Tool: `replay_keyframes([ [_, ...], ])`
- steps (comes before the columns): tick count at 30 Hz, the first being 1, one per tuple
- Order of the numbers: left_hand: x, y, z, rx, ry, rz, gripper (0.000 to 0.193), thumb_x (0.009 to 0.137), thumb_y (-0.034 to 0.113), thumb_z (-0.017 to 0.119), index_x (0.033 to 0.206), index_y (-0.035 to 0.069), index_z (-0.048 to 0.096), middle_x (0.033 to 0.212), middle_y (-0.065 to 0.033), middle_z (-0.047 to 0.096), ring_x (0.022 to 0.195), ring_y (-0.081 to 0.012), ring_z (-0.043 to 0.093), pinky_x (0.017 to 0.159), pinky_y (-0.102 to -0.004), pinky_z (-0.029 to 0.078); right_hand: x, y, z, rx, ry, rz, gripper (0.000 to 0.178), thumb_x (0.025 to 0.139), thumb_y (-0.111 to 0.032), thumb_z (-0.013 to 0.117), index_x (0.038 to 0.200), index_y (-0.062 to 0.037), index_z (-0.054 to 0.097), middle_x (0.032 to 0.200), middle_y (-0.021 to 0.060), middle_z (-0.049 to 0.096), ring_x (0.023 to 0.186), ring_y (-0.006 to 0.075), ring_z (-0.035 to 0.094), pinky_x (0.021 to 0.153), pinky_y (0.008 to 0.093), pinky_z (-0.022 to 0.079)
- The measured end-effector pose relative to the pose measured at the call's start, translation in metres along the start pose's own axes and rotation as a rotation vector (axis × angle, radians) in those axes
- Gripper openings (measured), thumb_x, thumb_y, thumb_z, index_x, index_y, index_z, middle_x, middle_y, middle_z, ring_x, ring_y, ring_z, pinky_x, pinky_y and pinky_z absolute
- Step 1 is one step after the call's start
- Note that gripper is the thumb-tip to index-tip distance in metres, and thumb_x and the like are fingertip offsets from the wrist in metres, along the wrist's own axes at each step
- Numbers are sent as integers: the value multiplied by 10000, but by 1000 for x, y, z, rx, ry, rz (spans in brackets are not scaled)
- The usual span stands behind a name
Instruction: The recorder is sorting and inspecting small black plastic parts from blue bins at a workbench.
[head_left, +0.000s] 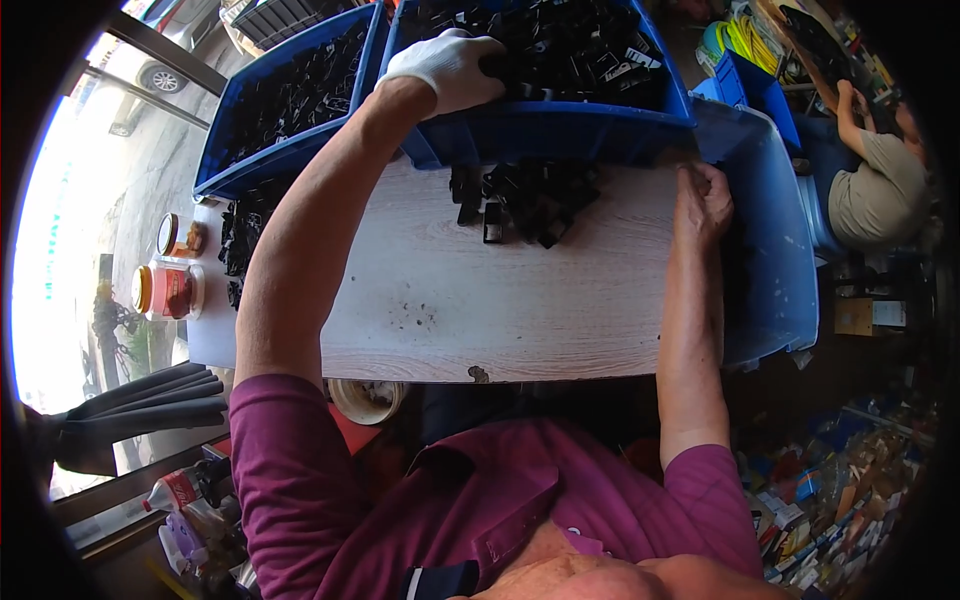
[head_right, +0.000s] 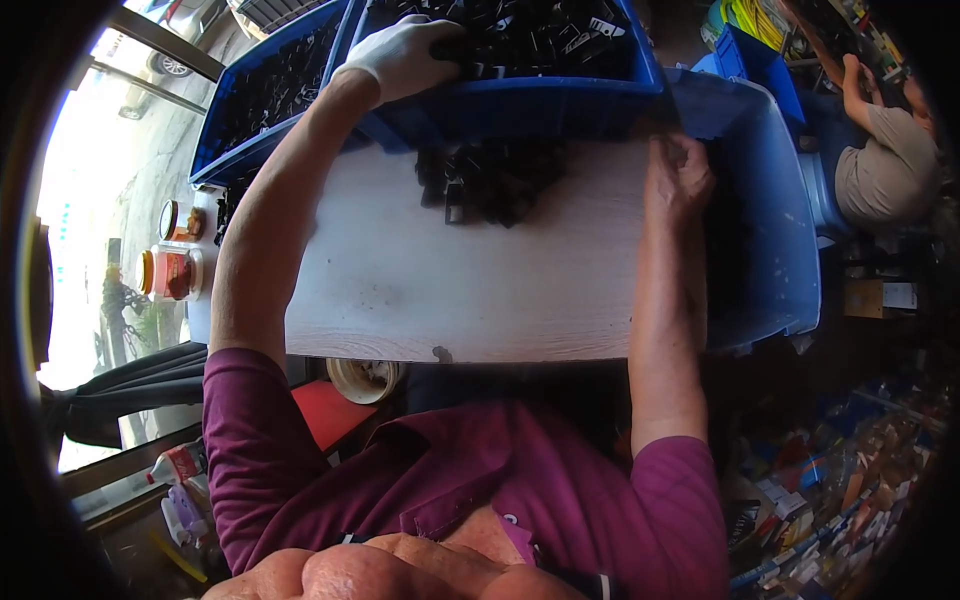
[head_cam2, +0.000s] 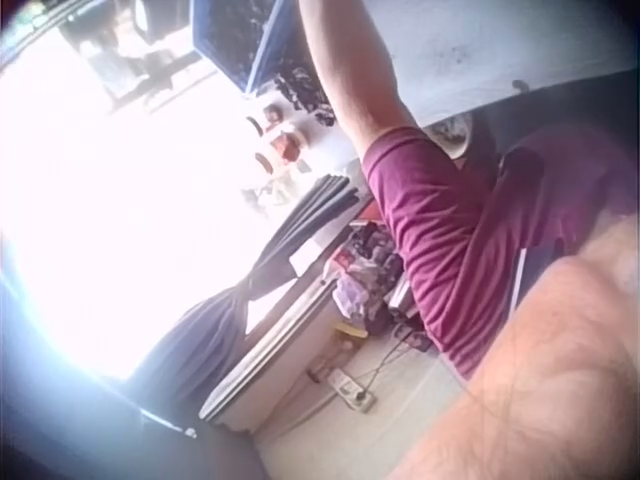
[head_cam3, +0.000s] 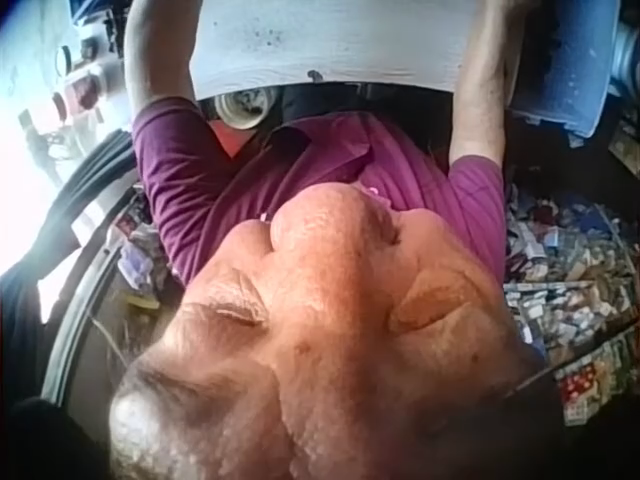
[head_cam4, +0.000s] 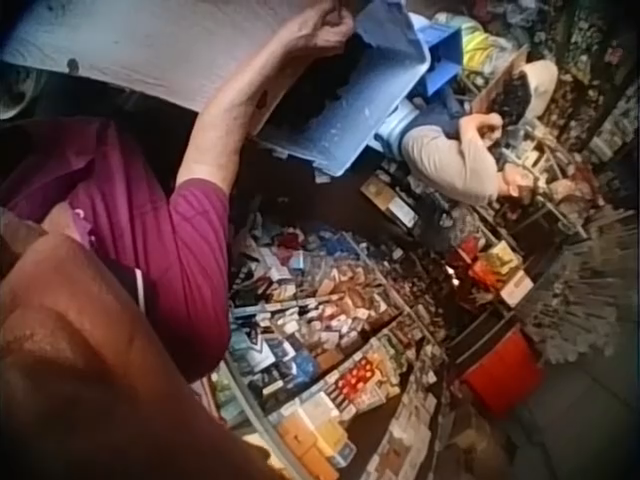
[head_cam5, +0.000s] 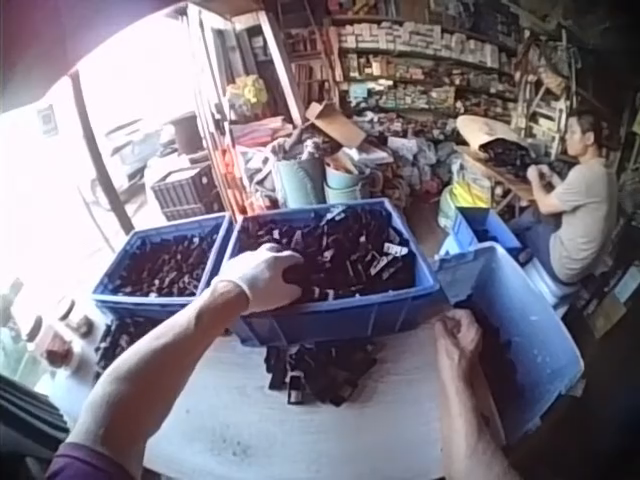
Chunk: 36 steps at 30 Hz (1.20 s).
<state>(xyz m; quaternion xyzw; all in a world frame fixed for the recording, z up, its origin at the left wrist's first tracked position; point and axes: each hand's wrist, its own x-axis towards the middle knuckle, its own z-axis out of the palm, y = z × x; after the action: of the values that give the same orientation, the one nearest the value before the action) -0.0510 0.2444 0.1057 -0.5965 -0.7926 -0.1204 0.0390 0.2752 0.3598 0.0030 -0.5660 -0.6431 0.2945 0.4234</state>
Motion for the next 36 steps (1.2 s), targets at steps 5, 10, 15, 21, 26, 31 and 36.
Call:
replay_keyframes([
  [5, 1, 10, -8, 51, -59, -13, 508, 876, 387, 729, 1361, 241, 685, 1174, -117, 758, 1035, -305, 747, 932, -414, 606, 5, 11, 5, 69, 6, -4, 365, 869, -326, 790, 1105, -49, 754, 1083, 130, 745, 1043, 248, 678, 948, 388, 519],
  [10, 3, 13, -6, 93, 35, -38, 440, 900, 179, 603, 1325, 245, 697, 1122, -122, 765, 977, -281, 763, 833, -414, 627, 22, 49, 13, 89, 91, -172, 406, 821, -365, 838, 1065, -51, 756, 961, 140, 752, 860, 254, 703, 824, 368, 545],
  [15, 6, 29, -12, 129, -113, -136, 509, 850, 325, 684, 1355, 264, 680, 1214, -98, 746, 1087, -298, 740, 880, -435, 623, 30, 61, 9, 55, 66, -162, 389, 843, -355, 826, 1060, -39, 759, 983, 129, 756, 919, 246, 696, 859, 365, 539],
  [21, 11, 3, 3, -121, -109, -7, 547, 855, 315, 672, 1395, 226, 664, 1196, -115, 746, 1051, -315, 737, 896, -424, 616, 26, 55, 13, 174, 44, -201, 373, 863, -338, 816, 1045, -18, 759, 1004, 138, 755, 936, 247, 695, 870, 365, 540],
  [26, 15, 12, -3, -75, -104, -54, 496, 883, 280, 648, 1375, 226, 677, 1199, -121, 747, 1074, -308, 732, 925, -413, 603, 27, 50, 8, 59, 59, -189, 359, 871, -338, 802, 1039, -23, 764, 996, 147, 759, 942, 252, 701, 882, 377, 544],
  [31, 9, 20, -8, -31, -95, -60, 476, 886, 278, 649, 1359, 240, 689, 1215, -116, 744, 1099, -310, 728, 934, -430, 599, 29, 55, 10, 14, 72, -184, 343, 876, -347, 791, 1028, -41, 771, 992, 144, 768, 933, 265, 714, 876, 383, 554],
  [36, 19, 29, -3, 56, -159, -113, 462, 890, 269, 644, 1348, 229, 692, 1233, -116, 737, 1121, -320, 721, 938, -442, 597, 32, 61, 10, -25, 93, -230, 356, 846, -366, 824, 1024, -61, 779, 975, 117, 778, 924, 264, 729, 859, 384, 568],
])
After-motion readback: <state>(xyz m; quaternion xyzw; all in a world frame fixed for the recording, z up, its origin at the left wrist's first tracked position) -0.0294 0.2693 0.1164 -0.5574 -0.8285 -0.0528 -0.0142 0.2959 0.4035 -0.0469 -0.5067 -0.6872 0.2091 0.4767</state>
